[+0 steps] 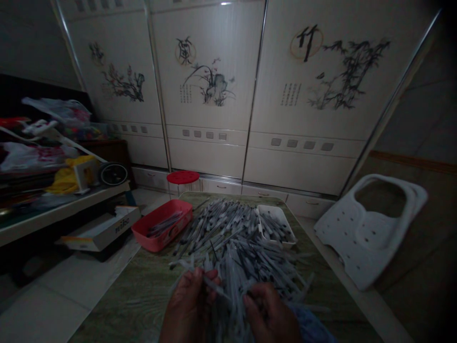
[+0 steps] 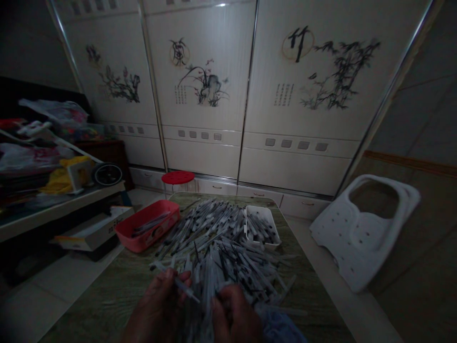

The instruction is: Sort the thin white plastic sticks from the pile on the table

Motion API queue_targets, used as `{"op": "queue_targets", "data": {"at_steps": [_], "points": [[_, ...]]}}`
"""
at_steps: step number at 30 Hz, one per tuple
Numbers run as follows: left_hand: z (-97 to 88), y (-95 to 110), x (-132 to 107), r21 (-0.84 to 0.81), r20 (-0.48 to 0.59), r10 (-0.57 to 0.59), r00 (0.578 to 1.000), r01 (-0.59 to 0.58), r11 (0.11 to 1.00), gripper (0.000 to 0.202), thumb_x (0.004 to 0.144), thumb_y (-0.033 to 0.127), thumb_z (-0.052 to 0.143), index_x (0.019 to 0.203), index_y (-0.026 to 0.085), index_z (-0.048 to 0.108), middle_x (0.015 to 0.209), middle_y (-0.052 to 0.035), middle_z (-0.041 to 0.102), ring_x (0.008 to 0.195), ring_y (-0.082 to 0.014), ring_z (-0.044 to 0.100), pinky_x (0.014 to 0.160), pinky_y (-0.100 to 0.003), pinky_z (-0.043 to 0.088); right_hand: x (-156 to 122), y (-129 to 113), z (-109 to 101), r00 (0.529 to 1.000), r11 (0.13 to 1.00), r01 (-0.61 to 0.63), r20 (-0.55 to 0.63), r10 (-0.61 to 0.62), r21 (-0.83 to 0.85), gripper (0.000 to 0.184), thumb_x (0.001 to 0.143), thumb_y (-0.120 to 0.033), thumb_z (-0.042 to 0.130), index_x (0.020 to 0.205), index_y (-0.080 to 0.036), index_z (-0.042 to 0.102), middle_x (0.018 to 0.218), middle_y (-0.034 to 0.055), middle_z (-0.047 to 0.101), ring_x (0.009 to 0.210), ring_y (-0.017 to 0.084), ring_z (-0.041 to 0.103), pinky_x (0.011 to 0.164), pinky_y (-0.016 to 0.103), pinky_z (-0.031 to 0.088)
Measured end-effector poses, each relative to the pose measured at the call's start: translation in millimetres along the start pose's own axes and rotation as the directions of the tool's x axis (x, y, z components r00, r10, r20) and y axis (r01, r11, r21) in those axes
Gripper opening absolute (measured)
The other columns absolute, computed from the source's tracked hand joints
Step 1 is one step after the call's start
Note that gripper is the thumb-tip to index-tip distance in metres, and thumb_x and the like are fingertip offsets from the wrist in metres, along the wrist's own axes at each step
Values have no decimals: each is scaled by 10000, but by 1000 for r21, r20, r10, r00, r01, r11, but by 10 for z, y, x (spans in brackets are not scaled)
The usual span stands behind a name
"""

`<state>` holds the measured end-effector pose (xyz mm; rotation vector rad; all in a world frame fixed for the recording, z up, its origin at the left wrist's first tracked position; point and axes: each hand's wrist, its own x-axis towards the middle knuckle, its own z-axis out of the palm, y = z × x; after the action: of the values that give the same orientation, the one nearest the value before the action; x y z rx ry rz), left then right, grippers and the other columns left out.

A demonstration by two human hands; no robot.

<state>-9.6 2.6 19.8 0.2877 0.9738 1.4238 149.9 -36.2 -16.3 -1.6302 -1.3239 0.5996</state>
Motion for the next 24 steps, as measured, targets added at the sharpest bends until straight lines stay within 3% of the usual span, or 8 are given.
{"op": "queue_targets", "data": {"at_steps": [3,5,8,12,17,20,24], "points": [[18,31,3,34,-12,31,999,-30,999,143,907,220,762,890,196,623,893,-52,771,800,-159,739,690,-228,598,189,17,-251,993,990,-86,-74,94,113,575,936,-610,566,1315,-189,668,1065,115,831,938,277,790,801,340,596],[25,29,21,73,-30,53,998,-51,996,179,884,287,795,895,194,643,901,-57,777,812,-166,732,697,-237,597,299,62,-422,987,980,-131,-71,143,148,662,933,-594,569,1441,-170,605,1148,130,818,1026,293,779,849,365,604],[29,12,92,169,-20,114,993,-109,979,293,832,419,844,925,203,669,935,-58,793,841,-170,721,699,-232,576,389,133,-632,982,971,-181,-19,186,156,605,931,-572,577,1380,-177,668,1112,123,828,1012,299,777,824,362,606],[128,-25,193,360,88,187,979,-206,910,418,793,563,843,955,209,690,975,-60,803,862,-189,723,728,-267,565,369,156,-755,988,983,-149,57,143,105,518,966,-548,534,1296,-197,725,1070,110,832,991,296,774,829,367,589],[517,-132,147,437,271,192,943,-298,849,406,808,578,818,927,206,708,943,-59,797,905,-226,739,815,-340,577,271,137,-619,970,999,-27,243,20,25,482,985,-424,533,1358,-172,705,1134,122,817,1040,279,766,888,363,568],[750,-211,98,434,350,166,922,-317,843,385,790,543,838,896,193,719,920,-59,792,839,-209,722,799,-337,577,267,139,-526,966,1000,7,259,-8,4,454,999,-354,503,1358,-153,693,1176,139,804,1092,284,750,924,372,546],[930,-304,121,424,373,166,913,-327,845,377,788,532,834,878,191,700,890,-59,786,817,-202,722,784,-331,578,317,126,-537,971,999,44,236,-45,10,328,1008,-279,446,1025,-176,757,991,100,802,940,247,749,799,317,507]]}}
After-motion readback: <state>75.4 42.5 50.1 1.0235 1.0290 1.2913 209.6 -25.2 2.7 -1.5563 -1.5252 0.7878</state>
